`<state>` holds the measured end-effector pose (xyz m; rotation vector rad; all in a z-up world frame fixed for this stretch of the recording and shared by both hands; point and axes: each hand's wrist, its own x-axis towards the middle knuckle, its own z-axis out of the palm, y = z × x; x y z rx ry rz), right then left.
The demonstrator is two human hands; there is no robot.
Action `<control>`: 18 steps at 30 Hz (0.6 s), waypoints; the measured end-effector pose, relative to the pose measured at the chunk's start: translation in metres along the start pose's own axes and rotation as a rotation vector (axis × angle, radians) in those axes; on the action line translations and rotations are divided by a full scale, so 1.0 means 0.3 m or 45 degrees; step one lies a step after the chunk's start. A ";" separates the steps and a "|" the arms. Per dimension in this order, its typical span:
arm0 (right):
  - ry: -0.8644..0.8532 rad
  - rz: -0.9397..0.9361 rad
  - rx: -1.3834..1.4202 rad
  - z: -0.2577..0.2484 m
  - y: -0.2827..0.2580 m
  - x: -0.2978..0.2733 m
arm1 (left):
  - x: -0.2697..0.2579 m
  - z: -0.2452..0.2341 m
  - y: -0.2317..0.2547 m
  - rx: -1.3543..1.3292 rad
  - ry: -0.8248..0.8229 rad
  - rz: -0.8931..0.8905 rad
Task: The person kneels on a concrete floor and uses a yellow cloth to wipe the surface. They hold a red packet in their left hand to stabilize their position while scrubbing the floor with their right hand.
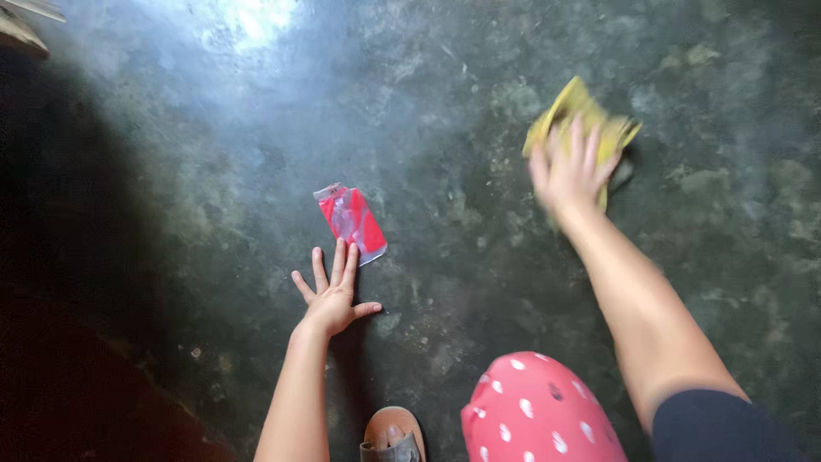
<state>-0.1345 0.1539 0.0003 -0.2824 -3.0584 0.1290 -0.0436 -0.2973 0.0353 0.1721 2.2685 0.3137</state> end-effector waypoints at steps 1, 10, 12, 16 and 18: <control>-0.168 0.225 -0.069 0.023 -0.051 0.137 | 0.004 0.009 -0.007 -0.006 -0.010 0.005; -0.015 -1.078 0.534 -0.085 -0.316 -0.282 | -0.012 -0.015 0.017 -0.011 0.016 0.007; -0.103 -0.779 0.274 -0.064 -0.095 -0.339 | -0.012 -0.014 0.005 -0.006 -0.014 0.006; 0.048 -0.013 -0.001 0.047 0.022 -0.006 | -0.011 0.016 -0.005 0.012 -0.016 0.025; 0.043 0.141 0.018 0.083 -0.185 0.266 | 0.009 -0.017 -0.009 0.003 0.014 0.020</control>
